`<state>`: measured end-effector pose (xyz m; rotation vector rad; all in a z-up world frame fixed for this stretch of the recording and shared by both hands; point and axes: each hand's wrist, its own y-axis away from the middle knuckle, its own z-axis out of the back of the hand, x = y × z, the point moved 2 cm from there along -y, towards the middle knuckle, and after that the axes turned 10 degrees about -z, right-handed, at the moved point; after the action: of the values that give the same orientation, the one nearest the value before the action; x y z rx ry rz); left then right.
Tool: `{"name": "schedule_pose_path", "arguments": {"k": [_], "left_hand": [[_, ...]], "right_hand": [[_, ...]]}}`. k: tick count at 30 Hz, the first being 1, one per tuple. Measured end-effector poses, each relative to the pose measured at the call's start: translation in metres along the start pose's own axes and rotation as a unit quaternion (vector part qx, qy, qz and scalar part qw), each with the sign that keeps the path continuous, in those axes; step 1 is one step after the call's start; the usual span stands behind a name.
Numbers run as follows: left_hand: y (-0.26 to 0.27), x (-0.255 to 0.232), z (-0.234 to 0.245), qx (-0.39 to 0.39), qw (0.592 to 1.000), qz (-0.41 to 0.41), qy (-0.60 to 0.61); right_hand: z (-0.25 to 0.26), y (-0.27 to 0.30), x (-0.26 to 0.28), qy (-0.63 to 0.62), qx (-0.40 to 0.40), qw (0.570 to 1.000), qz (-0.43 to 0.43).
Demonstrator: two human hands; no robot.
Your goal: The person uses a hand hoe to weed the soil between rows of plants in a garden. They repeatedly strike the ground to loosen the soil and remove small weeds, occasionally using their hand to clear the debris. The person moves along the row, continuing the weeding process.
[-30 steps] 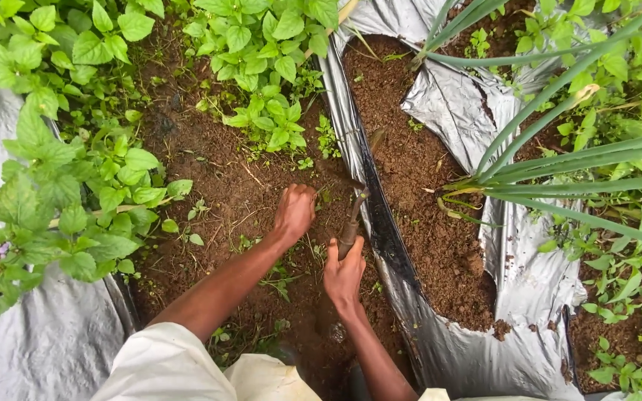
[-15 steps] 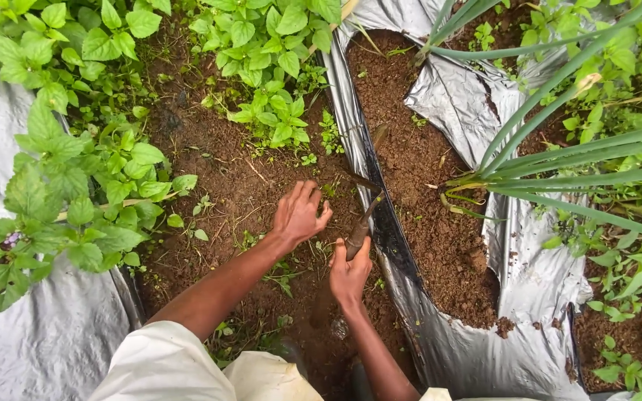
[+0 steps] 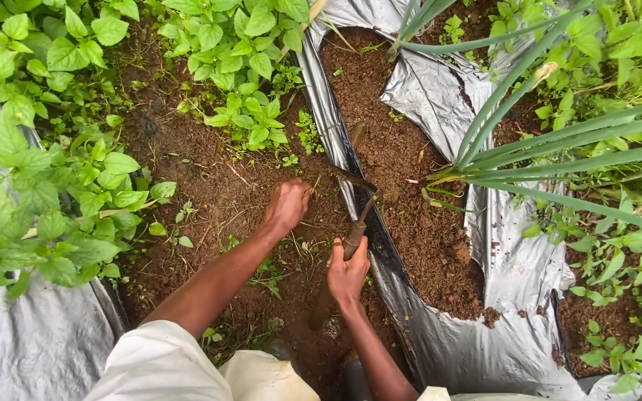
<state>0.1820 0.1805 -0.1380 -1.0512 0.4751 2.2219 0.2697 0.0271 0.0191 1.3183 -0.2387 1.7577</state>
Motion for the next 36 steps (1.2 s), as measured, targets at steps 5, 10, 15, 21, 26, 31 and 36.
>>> {"name": "schedule_pose_path", "arguments": {"k": [5,10,15,21,26,31,36], "left_hand": [[0.038,-0.025,0.017,0.108,0.992,-0.021,-0.055],[0.054,-0.066,0.055,0.220,0.970,-0.062,-0.083],[0.059,-0.075,0.061,0.230,0.928,-0.117,-0.269],[0.068,-0.099,0.073,0.178,0.960,-0.030,-0.213],[0.106,-0.092,0.038,0.265,0.916,-0.092,-0.287],[0.140,-0.079,0.033,0.348,0.848,-0.077,-0.391],[0.162,-0.076,0.058,0.289,0.927,0.044,-0.236]], "right_hand": [[0.000,0.006,0.004,-0.019,0.001,1.000,-0.003],[-0.002,0.011,-0.005,-0.040,0.013,0.999,-0.001],[-0.012,0.017,-0.038,-0.127,0.052,0.985,-0.103],[-0.018,0.046,-0.061,-0.162,0.058,0.958,-0.228],[-0.022,0.087,-0.088,-0.224,0.062,0.915,-0.330],[-0.023,0.097,-0.094,-0.239,0.066,0.913,-0.324],[-0.037,0.127,-0.130,-0.278,0.072,0.880,-0.378]]}}
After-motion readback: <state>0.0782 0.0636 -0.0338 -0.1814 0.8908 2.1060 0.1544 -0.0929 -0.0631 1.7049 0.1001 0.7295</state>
